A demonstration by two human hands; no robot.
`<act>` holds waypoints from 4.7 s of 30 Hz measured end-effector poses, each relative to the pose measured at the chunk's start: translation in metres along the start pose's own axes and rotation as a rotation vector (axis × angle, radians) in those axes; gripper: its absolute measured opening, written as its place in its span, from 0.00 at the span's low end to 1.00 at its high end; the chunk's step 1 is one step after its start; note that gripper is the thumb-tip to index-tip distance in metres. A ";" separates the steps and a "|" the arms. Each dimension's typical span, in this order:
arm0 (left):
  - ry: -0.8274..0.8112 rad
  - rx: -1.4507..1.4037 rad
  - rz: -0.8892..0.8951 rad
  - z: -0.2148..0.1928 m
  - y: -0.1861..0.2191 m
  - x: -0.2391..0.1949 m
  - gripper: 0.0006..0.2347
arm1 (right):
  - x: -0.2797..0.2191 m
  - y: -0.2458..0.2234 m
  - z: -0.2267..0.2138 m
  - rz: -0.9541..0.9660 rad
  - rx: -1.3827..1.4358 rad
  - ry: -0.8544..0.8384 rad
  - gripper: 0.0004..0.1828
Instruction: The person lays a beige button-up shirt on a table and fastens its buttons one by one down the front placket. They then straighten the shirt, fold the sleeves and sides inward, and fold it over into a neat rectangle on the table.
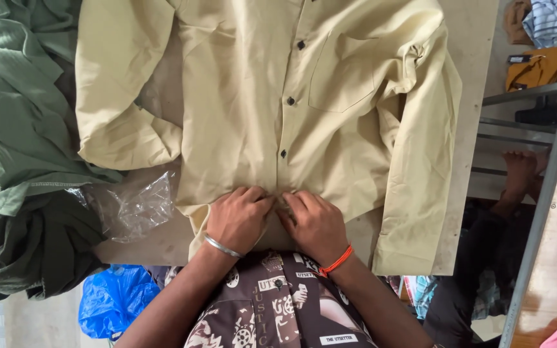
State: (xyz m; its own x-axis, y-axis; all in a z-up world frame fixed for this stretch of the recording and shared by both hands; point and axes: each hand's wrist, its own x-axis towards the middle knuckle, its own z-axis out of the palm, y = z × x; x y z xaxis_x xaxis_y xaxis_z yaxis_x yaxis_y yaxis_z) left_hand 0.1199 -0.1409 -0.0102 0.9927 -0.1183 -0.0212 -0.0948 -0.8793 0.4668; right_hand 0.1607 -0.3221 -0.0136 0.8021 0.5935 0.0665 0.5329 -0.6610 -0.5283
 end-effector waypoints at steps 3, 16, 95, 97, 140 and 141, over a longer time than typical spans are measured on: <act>0.038 -0.019 -0.003 -0.001 0.002 0.001 0.05 | 0.000 -0.004 0.001 0.003 -0.002 0.008 0.17; 0.053 -0.246 -0.086 -0.004 0.007 0.004 0.04 | -0.001 -0.009 -0.009 0.190 0.450 0.145 0.08; 0.064 -0.785 -0.321 0.009 0.005 -0.006 0.06 | -0.030 0.023 0.027 0.400 1.109 0.029 0.14; 0.048 -0.774 -0.341 0.006 0.006 -0.005 0.06 | -0.029 0.024 0.029 0.382 1.127 0.029 0.13; -0.052 -1.111 -0.416 0.010 0.002 -0.008 0.03 | -0.028 0.031 0.036 0.304 0.882 0.092 0.07; -0.057 -1.112 -0.417 0.009 0.003 -0.007 0.03 | -0.028 0.029 0.035 0.309 0.882 0.094 0.07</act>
State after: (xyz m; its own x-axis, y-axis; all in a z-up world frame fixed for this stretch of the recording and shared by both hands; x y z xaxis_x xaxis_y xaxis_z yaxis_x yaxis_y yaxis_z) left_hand 0.1117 -0.1468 -0.0165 0.9246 0.0371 -0.3791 0.3784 0.0245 0.9253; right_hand 0.1447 -0.3417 -0.0610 0.9128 0.3850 -0.1361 -0.0731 -0.1739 -0.9820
